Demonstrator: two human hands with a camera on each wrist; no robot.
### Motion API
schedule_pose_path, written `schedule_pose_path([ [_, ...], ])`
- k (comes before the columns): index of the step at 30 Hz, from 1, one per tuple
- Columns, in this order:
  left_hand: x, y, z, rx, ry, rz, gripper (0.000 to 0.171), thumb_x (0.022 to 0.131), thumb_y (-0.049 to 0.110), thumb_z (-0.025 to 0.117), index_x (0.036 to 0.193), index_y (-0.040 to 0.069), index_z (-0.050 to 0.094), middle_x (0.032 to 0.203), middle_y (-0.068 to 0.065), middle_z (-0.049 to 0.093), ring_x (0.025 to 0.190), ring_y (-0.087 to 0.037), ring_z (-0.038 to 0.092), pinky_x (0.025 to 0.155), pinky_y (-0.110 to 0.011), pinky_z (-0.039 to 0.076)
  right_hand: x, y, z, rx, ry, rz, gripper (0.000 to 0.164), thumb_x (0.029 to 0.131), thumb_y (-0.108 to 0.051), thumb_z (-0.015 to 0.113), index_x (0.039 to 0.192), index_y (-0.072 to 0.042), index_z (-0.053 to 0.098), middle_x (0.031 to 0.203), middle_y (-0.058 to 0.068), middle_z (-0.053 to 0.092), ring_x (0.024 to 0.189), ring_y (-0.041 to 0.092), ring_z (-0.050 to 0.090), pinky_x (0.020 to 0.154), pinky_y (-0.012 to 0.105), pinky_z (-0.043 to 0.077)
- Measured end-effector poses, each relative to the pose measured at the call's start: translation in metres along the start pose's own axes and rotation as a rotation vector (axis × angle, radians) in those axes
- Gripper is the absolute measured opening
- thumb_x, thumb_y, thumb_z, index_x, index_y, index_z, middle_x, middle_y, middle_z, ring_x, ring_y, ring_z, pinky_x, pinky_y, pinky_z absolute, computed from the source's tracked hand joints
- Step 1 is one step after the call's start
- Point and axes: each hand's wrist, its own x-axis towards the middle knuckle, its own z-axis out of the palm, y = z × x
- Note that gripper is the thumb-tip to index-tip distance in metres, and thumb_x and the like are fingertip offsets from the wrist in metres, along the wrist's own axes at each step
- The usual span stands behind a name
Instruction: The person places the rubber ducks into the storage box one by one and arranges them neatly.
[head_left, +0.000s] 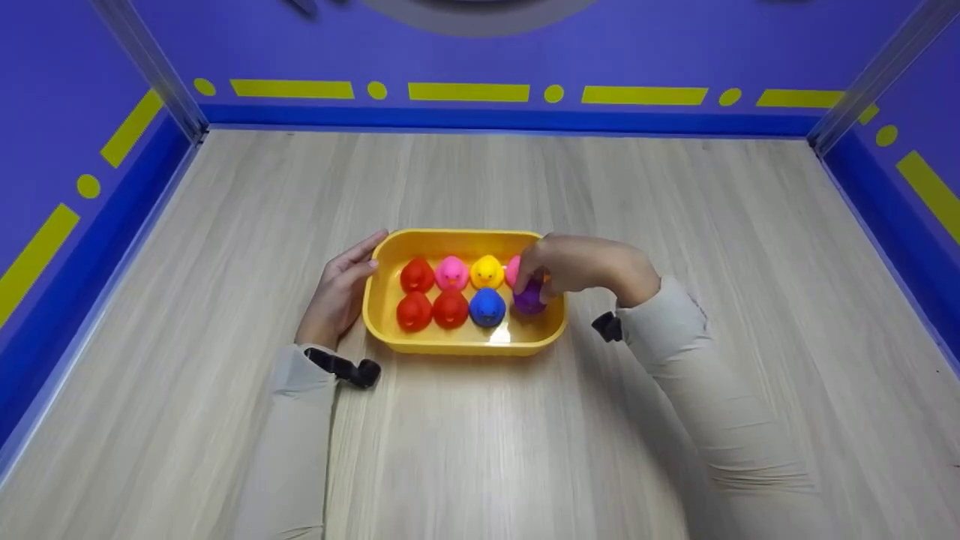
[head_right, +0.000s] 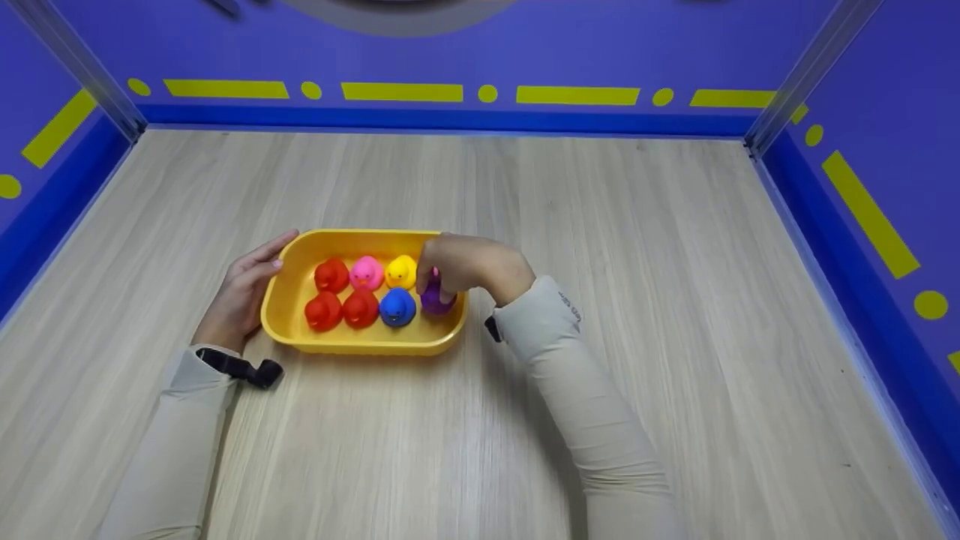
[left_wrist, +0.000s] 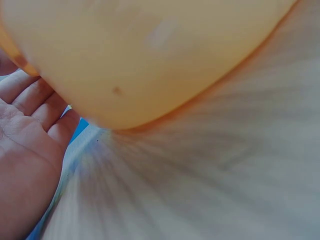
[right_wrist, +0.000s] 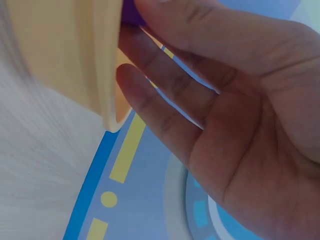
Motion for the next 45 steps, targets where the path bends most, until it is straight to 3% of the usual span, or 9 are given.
schedule_pose_path([
  [9,0.000,0.000,0.000,-0.019,-0.001,-0.003,0.053,0.093,-0.003,0.043,0.145,-0.006,0.034,0.154,-0.017,0.034,0.138,-0.019,0.037,0.114,-0.030,0.033,0.003,-0.004,0.002,0.021,-0.038,0.003,0.034,0.084,0.003,0.068,0.114,-0.010,0.072,0.116,0.007,0.069,0.104,0.023,0.062,0.097,0.040,0.052],
  [16,0.001,-0.001,-0.001,-0.021,0.007,-0.004,0.052,0.093,-0.002,0.043,0.145,-0.006,0.035,0.153,-0.016,0.036,0.137,-0.018,0.039,0.115,-0.030,0.033,0.008,-0.005,0.006,0.014,-0.077,0.057,0.033,0.085,0.002,0.066,0.114,-0.013,0.072,0.119,0.006,0.067,0.108,0.023,0.060,0.101,0.041,0.050],
  [25,0.001,-0.001,-0.001,-0.008,0.017,0.007,0.052,0.092,-0.004,0.043,0.143,-0.006,0.037,0.147,-0.012,0.045,0.132,-0.014,0.045,0.111,-0.028,0.037,0.013,-0.003,0.011,0.017,-0.084,0.061,0.032,0.085,0.002,0.066,0.113,-0.012,0.072,0.115,0.006,0.068,0.102,0.022,0.060,0.098,0.039,0.052],
  [33,0.000,0.000,0.000,-0.007,0.013,0.004,0.052,0.093,-0.003,0.044,0.144,-0.007,0.037,0.148,-0.013,0.043,0.134,-0.016,0.043,0.113,-0.029,0.036,0.016,-0.004,0.013,0.047,-0.102,0.128,0.032,0.087,0.002,0.064,0.113,-0.015,0.073,0.116,0.005,0.067,0.103,0.022,0.059,0.099,0.040,0.051],
  [45,0.000,0.000,-0.002,-0.011,0.001,0.014,0.053,0.093,-0.003,0.043,0.144,-0.007,0.034,0.153,-0.017,0.035,0.139,-0.018,0.037,0.112,-0.027,0.036,0.016,-0.005,0.015,0.011,-0.079,0.088,0.029,0.087,0.000,0.064,0.114,-0.011,0.071,0.114,0.006,0.068,0.102,0.023,0.060,0.099,0.039,0.051],
])
